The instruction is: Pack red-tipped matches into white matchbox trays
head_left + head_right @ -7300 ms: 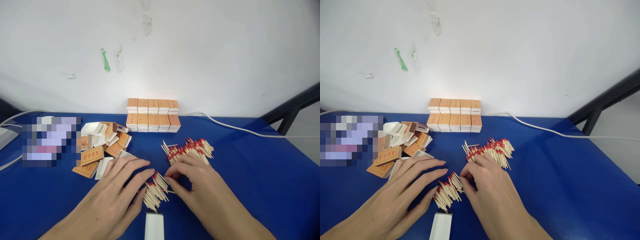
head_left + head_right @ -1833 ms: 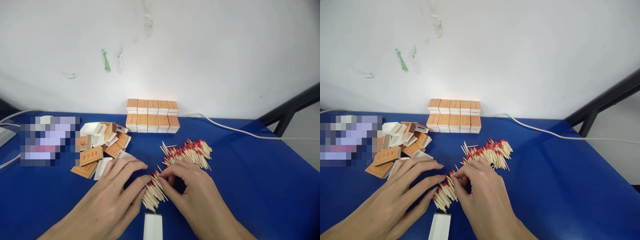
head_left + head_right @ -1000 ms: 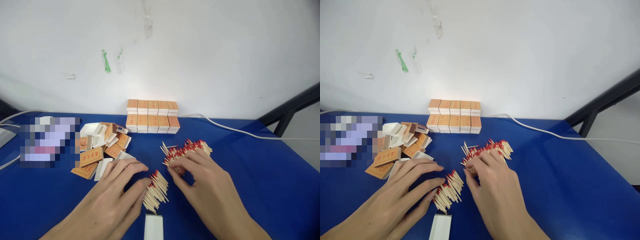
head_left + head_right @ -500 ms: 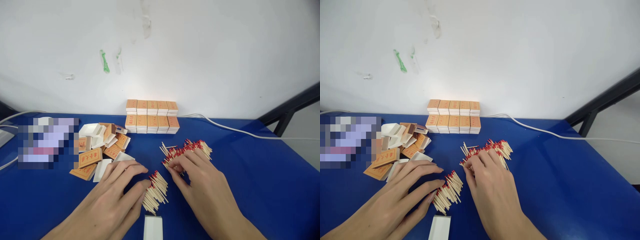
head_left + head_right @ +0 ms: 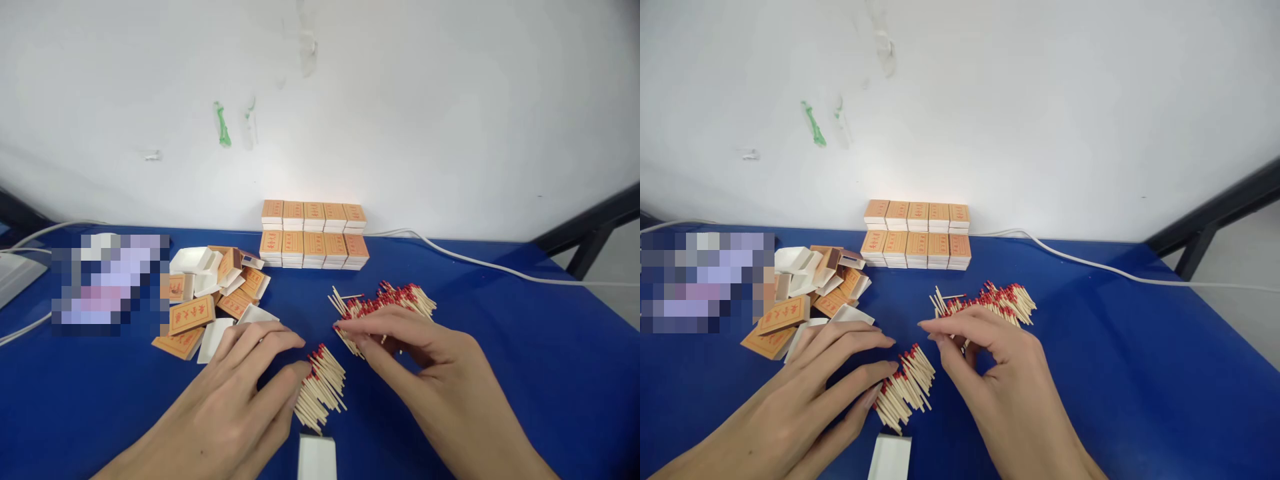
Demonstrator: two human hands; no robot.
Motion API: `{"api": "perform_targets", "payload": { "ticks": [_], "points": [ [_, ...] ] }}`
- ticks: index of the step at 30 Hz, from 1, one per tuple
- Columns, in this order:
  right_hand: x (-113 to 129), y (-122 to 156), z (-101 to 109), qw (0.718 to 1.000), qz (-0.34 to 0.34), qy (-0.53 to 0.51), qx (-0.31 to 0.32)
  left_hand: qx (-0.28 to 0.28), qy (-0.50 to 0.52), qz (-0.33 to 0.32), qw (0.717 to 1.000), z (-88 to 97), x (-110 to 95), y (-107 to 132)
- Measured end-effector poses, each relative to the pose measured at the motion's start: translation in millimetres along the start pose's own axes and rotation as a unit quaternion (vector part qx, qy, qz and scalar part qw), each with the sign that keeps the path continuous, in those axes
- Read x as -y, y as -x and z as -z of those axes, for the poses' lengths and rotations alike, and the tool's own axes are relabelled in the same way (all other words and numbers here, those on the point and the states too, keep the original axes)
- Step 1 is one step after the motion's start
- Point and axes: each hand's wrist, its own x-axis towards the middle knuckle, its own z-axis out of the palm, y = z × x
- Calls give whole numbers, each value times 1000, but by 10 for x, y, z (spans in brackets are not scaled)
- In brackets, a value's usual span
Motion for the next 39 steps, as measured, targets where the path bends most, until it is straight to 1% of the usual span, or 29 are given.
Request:
{"api": "perform_targets", "payload": {
  "ticks": [3, 8, 11, 14, 18, 20, 23, 25, 28, 30, 33, 35, 37, 39],
  "points": [
    [-7, 11, -1, 1000, -2, 11, 1, -5, -7, 3, 1000, 0, 5, 5],
    [2, 18, -30, 998, 28, 29, 56, -2, -2, -1, 1000, -5, -1, 4],
    [-4, 32, -41, 996, 56, 53, 34, -2, -3, -2, 1000, -9, -4, 1],
    [-7, 36, -40, 992, 83, 100, 10, 0, -9, 5, 1000, -13, -14, 5],
    [-16, 27, -52, 984, 101, 144, 0, -26, -23, 22, 999, -19, -28, 22],
    [-42, 30, -72, 985, 100, 143, 10, -35, -23, 24, 999, -21, -17, 27],
    [-98, 47, -118, 984, 95, 145, 49, -33, -12, -3, 999, -24, 23, 20],
    [-130, 58, -149, 981, 101, 155, 61, -38, -10, -18, 999, -27, 52, 10],
    [-159, 66, -175, 979, 105, 161, 67, -49, -15, -7, 999, -38, 78, 4],
    [-169, 68, -169, 976, 111, 176, 57, -51, -17, 1, 999, -48, 86, 6],
    [-181, 74, -144, 963, 127, 239, 11, -45, -13, 2, 999, -59, 84, 4],
    [-189, 81, -133, 951, 129, 279, -17, -35, -8, -11, 999, -61, 75, -2],
    [-195, 86, -132, 945, 124, 303, -24, -24, -10, -27, 999, -61, 64, -10],
    [-200, 89, -137, 941, 122, 314, -16, -22, -16, -39, 999, -61, 56, -16]
  ]
}}
